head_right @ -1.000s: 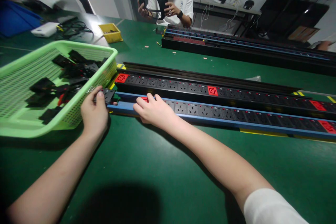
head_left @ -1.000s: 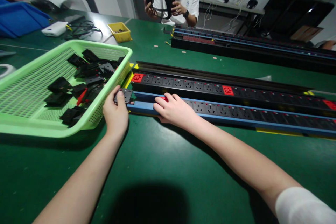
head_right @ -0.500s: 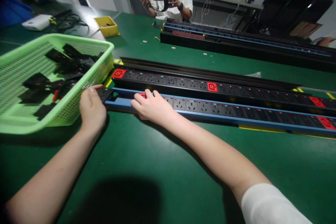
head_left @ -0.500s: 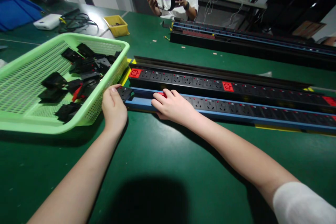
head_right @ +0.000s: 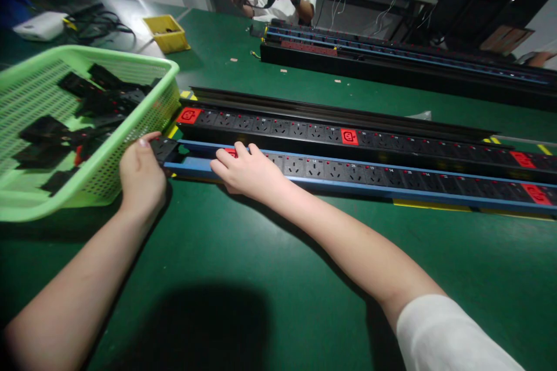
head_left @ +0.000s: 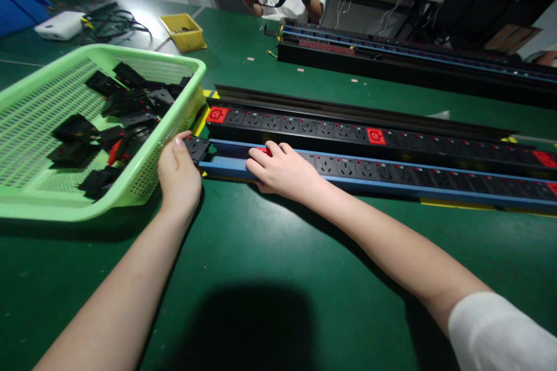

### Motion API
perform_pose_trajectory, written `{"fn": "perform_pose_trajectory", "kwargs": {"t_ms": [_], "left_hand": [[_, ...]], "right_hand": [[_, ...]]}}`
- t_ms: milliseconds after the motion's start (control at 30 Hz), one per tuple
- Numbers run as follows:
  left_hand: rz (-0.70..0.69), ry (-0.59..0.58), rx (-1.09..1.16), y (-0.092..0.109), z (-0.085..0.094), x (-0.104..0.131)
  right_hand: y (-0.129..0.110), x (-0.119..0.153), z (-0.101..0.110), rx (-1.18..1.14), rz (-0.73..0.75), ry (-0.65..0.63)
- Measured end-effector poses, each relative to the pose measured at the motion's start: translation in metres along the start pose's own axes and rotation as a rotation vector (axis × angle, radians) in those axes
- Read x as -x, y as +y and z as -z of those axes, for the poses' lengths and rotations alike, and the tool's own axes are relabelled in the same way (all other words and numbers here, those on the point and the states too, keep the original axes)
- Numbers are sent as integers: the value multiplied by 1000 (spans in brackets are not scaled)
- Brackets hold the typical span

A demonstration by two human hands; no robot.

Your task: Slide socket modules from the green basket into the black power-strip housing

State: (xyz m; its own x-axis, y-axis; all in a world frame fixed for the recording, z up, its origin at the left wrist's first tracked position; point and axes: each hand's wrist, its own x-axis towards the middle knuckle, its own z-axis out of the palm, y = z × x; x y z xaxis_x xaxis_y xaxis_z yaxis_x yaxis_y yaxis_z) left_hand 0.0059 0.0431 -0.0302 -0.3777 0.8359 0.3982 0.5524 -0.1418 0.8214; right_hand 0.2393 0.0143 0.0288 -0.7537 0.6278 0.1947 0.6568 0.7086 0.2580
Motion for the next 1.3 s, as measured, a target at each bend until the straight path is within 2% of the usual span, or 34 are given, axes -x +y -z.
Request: {"fn": "perform_pose_trajectory", "kwargs": {"t_ms": [200, 567, 800, 1300], "left_hand": [[-58, 0, -53, 12, 3, 2], [46, 6, -67, 16, 4, 4], [38, 14, -81, 21, 6, 5], [76, 47, 39, 13, 5, 1]], "right_hand": [[0, 0, 0, 1, 3, -8], [0, 0, -2, -2, 2, 17], [0, -1, -1, -11, 7, 11], [0, 0, -1, -4, 9, 19]]}}
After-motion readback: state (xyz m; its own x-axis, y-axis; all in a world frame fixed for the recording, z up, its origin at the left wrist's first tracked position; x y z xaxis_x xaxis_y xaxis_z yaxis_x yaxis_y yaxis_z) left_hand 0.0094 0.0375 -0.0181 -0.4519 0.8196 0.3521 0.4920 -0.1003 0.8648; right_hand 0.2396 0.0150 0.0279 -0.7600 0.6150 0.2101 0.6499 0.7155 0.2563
